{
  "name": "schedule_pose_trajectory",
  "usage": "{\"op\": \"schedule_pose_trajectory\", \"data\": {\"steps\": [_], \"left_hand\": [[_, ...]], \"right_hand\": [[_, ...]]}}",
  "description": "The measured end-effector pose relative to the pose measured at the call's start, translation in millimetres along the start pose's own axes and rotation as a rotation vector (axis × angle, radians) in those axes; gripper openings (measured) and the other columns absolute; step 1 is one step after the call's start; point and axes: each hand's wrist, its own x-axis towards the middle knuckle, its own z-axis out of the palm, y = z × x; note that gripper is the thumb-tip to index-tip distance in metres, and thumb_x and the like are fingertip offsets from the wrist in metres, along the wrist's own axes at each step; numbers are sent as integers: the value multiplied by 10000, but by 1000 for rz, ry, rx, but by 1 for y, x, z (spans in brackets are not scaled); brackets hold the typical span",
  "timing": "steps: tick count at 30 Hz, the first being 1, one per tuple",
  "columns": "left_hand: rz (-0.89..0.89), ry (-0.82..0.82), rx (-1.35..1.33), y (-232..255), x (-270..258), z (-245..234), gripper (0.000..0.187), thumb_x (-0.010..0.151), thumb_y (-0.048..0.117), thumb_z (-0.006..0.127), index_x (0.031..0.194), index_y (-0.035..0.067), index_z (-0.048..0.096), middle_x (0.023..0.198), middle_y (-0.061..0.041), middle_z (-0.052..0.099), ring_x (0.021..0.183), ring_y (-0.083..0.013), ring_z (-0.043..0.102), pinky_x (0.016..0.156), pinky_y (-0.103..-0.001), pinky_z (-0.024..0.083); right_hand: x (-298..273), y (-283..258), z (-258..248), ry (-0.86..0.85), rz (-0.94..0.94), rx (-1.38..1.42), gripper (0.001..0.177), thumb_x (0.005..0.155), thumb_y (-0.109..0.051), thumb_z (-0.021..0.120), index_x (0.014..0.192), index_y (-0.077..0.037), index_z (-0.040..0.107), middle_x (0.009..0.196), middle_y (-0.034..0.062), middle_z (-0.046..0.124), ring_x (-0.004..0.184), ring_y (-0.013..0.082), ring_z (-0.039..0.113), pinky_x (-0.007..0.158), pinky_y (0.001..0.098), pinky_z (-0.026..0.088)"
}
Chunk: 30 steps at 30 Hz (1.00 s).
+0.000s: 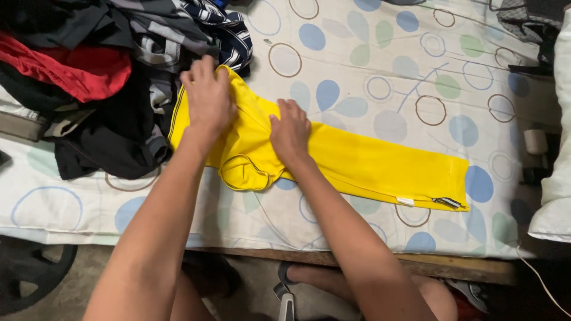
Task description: Folding a yellow polo shirt on a bed.
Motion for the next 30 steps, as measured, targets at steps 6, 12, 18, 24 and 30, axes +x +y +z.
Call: {"op": "schedule_pose_trajectory", "data": {"steps": [6,12,18,24,30], "left_hand": [[210,-22,-111,-38,-37,104,546,995,293,593,1424,-41,537,1546,-213,426,1489,-362,317,1219,-565,168],[137,-273,-95,-9,-43,13,265,916,224,629,1126,79,700,1350,-167,606,1355,-336,515,1181,-452,394],[39,-729,-427,13,-61,-21,428,726,321,825,979,33,635,1051,-225,679,1009,-405,650,875,-472,519],[113,-293,-433,-7,-114,56,258,773,76,670,1025,58,617,969,-222,720,946,-453,675,823,-538,531],[-52,-260,-254,41,-147,-22,347,748,90,686,1061,27,549,901,-237,688,832,-461,682,736,-553,544]], "right_hand": [[-27,16,9,-53,-312,-47,513,1061,-310,525,1492,-35,481,1557,234,432,1448,388,373,1152,562,283],[-45,30,-9,-9,-283,-75,503,1013,-336,577,1398,-14,535,1441,253,507,1340,423,442,1062,575,313],[-90,-32,-58,-98,-420,54,423,851,-385,731,1072,-36,639,1083,188,606,1054,389,558,915,540,416],[-103,-6,-28,-140,-405,8,188,798,-81,669,983,-66,634,1011,162,627,1010,380,603,907,501,485],[-115,-8,-49,6,-357,87,243,746,14,656,976,-55,617,1009,185,599,989,413,586,845,507,485]]}}
